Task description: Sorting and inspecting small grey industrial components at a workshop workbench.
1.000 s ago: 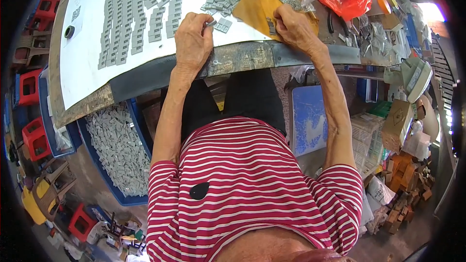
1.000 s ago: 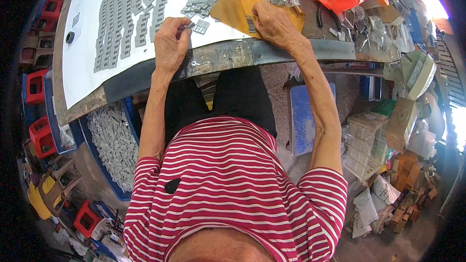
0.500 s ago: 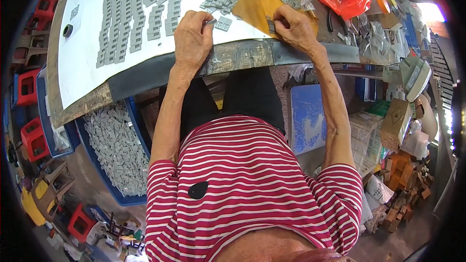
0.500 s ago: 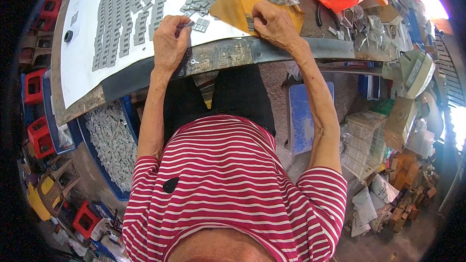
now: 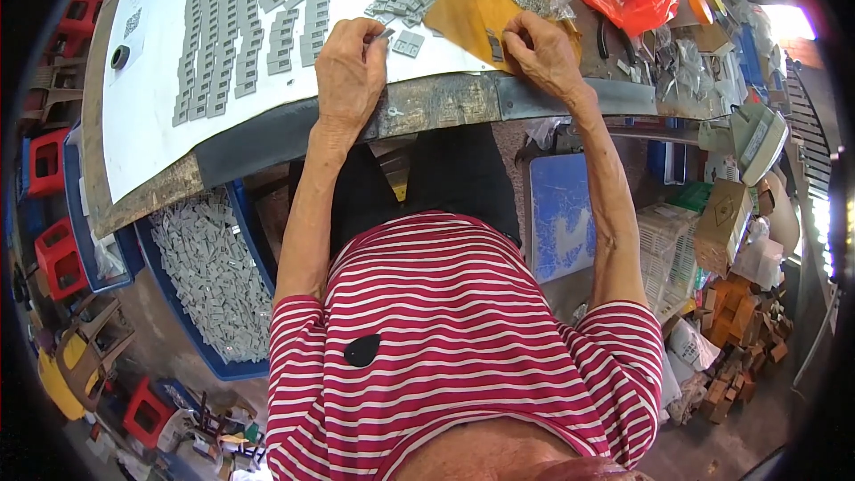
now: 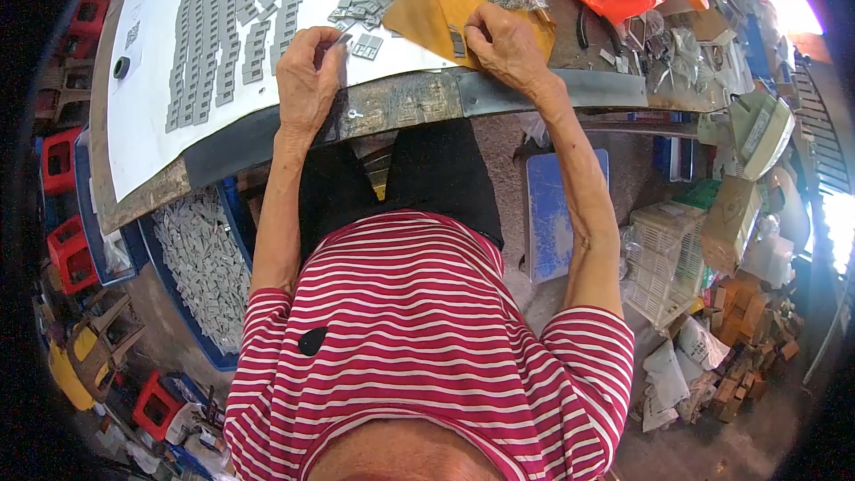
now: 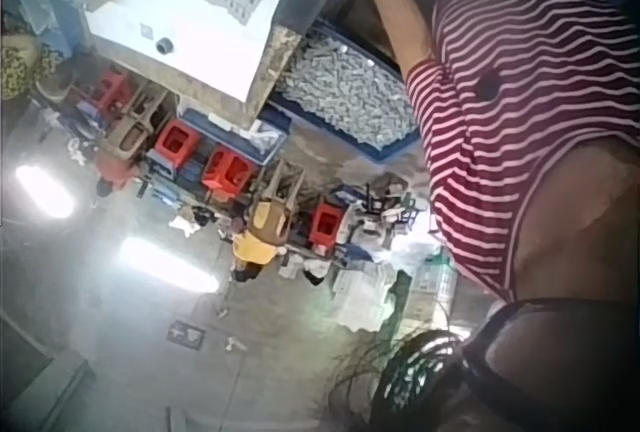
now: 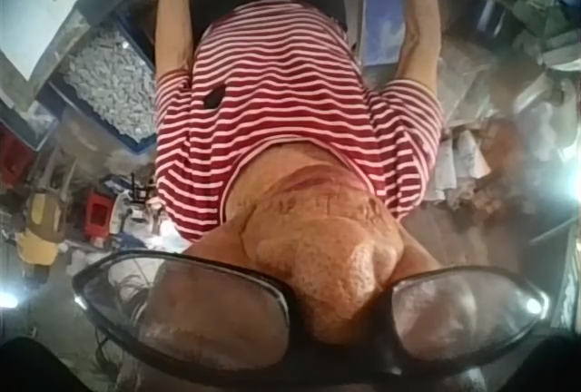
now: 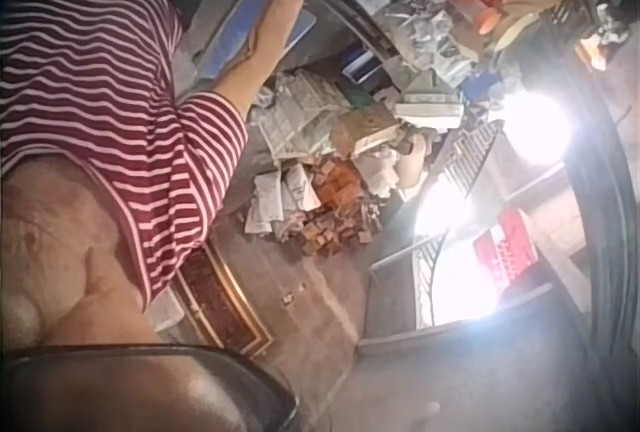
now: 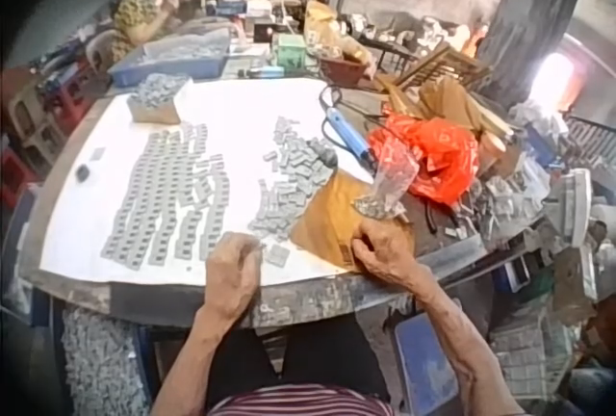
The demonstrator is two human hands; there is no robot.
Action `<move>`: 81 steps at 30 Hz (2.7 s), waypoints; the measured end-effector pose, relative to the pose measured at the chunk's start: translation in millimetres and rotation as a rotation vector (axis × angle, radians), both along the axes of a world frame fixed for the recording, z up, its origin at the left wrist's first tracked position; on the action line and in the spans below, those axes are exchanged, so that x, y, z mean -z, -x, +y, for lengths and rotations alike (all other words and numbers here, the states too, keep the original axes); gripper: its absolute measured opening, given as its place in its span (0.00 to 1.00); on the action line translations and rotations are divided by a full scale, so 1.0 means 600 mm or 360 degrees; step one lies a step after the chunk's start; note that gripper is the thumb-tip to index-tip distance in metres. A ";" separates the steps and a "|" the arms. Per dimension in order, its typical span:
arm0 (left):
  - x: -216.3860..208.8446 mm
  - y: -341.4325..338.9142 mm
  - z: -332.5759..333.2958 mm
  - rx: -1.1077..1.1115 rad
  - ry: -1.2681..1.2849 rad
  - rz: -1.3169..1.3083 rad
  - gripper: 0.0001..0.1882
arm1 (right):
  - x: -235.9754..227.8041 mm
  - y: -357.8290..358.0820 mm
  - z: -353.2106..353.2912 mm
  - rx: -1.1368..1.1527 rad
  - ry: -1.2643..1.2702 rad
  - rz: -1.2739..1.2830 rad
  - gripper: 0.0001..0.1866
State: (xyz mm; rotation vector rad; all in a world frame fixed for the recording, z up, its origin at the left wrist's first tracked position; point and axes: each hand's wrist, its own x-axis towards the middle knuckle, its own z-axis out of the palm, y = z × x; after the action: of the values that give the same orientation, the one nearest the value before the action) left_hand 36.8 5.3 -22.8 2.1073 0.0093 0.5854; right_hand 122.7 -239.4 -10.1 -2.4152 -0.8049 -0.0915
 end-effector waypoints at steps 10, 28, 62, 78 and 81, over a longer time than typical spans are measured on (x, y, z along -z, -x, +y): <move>0.003 -0.001 0.002 -0.0002 -0.0001 -0.0050 0.04 | -0.001 0.000 0.008 -0.0089 -0.0010 -0.0170 0.05; 0.001 0.000 0.001 -0.0011 0.0100 -0.0056 0.05 | -0.015 0.002 -0.010 0.0295 -0.0667 0.0948 0.05; -0.018 0.004 -0.001 -0.0031 0.0208 0.0048 0.06 | 0.005 -0.001 -0.015 0.0528 -0.1469 0.1441 0.06; -0.031 0.026 -0.008 0.0269 0.1141 0.0419 0.10 | -0.030 0.038 0.024 0.0414 -0.1624 0.1336 0.07; -0.030 0.030 -0.005 0.0355 0.1123 0.0501 0.11 | -0.034 0.053 0.046 0.0239 -0.1598 0.1420 0.06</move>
State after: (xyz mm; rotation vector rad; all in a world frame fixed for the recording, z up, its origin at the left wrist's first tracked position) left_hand 18.9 2.1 -5.1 1.4613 0.1369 0.0802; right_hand 90.9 -212.0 10.5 -1.3143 -0.0781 0.4047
